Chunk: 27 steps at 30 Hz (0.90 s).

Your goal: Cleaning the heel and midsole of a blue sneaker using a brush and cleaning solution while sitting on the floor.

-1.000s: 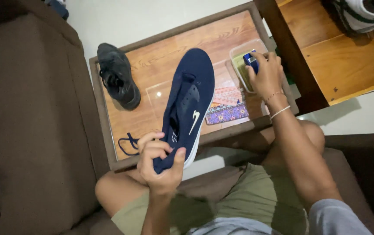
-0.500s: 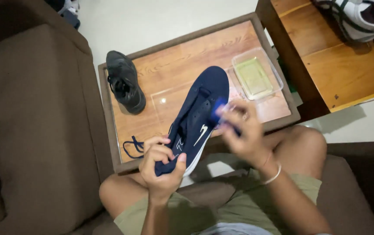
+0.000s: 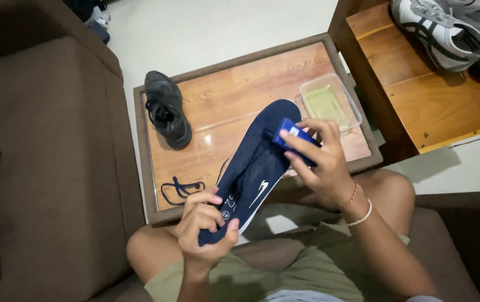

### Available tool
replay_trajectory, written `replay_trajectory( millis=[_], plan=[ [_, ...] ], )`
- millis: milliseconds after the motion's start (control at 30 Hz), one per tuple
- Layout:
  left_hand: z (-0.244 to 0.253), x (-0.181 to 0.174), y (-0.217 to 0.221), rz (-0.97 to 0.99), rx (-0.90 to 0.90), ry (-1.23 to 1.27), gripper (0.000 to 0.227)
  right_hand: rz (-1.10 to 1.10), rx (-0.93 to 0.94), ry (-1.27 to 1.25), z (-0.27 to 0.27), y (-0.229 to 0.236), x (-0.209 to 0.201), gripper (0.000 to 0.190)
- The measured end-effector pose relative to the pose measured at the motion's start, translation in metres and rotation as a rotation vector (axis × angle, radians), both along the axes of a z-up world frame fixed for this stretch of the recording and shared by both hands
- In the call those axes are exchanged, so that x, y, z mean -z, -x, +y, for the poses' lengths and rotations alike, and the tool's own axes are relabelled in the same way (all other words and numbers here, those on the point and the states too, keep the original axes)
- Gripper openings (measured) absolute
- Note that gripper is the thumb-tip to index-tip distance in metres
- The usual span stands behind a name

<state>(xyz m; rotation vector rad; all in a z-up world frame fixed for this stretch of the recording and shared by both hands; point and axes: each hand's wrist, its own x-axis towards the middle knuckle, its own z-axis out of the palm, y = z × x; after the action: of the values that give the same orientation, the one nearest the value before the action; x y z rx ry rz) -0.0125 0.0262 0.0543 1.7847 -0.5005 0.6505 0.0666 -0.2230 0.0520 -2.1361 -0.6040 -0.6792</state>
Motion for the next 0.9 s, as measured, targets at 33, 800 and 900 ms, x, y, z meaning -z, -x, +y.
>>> replay_trajectory(
  millis=[33, 800, 900],
  plan=[
    [0.0, -0.001, 0.003, 0.004, -0.002, 0.002, 0.037, 0.004, -0.002, 0.002, -0.006, -0.004, 0.005, 0.041],
    [-0.014, -0.012, 0.0, -0.347, 0.056, -0.35, 0.036, 0.035, -0.116, 0.425, -0.013, -0.039, -0.05, 0.034],
    [-0.017, -0.012, -0.003, -0.371, 0.053, -0.379, 0.034, 0.056, -0.383, 0.405, 0.011, -0.024, -0.061, 0.031]
  ],
)
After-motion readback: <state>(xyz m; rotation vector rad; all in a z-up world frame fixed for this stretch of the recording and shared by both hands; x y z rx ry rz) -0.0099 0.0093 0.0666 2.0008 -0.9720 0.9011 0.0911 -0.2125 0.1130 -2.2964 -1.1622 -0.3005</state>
